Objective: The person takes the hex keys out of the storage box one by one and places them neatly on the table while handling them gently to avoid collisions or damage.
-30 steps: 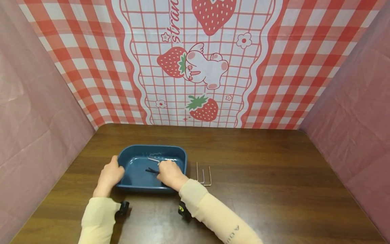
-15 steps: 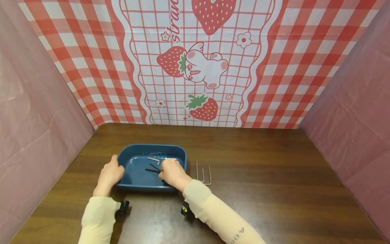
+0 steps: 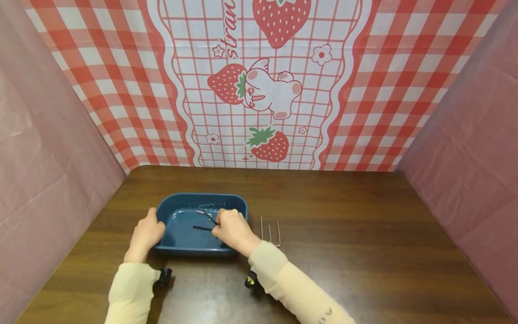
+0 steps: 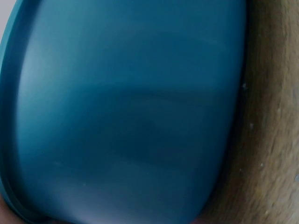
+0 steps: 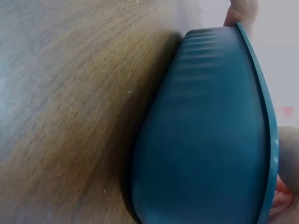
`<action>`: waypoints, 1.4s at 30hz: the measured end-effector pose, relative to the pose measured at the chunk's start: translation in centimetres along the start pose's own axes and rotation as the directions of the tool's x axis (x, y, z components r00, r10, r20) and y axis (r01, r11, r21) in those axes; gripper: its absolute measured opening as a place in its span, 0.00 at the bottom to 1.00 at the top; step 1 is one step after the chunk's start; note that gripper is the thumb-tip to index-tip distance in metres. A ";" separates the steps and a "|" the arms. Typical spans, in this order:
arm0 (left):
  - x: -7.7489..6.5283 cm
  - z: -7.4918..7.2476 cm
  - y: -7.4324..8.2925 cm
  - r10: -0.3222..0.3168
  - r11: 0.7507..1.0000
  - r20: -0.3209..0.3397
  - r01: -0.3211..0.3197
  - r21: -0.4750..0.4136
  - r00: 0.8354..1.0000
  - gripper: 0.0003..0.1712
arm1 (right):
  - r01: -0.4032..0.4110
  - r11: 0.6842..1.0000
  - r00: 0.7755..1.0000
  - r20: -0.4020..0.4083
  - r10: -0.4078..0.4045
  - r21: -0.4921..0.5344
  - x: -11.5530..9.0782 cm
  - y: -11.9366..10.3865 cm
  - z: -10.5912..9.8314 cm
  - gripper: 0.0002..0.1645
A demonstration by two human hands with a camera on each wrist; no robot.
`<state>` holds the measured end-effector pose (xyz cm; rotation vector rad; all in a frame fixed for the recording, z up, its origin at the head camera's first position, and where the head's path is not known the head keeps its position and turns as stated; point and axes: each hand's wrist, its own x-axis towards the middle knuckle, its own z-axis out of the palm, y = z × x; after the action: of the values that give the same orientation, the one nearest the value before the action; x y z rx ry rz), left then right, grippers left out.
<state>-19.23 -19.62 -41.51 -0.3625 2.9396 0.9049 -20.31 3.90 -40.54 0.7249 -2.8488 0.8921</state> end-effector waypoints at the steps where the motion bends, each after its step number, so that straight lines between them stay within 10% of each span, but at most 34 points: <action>1: 0.0 0.0 0.0 0.001 1.000 0.000 -0.001 0.000 1.000 0.34 | 0.000 1.000 1.000 -0.009 0.000 0.001 0.0 0.0 -0.1 0.06; 27: -0.1 0.0 0.0 0.006 1.000 -0.002 -0.006 0.001 1.000 0.34 | -0.027 0.985 0.971 -0.229 0.066 0.172 -1.4 1.7 -1.8 0.03; 42: -0.2 -0.1 0.1 0.012 1.000 -0.009 -0.012 0.001 1.000 0.33 | -0.194 0.925 0.918 -0.272 0.289 0.326 -2.6 3.5 -4.1 0.04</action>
<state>-19.10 -19.58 -41.39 -0.3506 2.9529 0.9060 -19.92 9.80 -39.53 0.2102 -2.5804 1.3512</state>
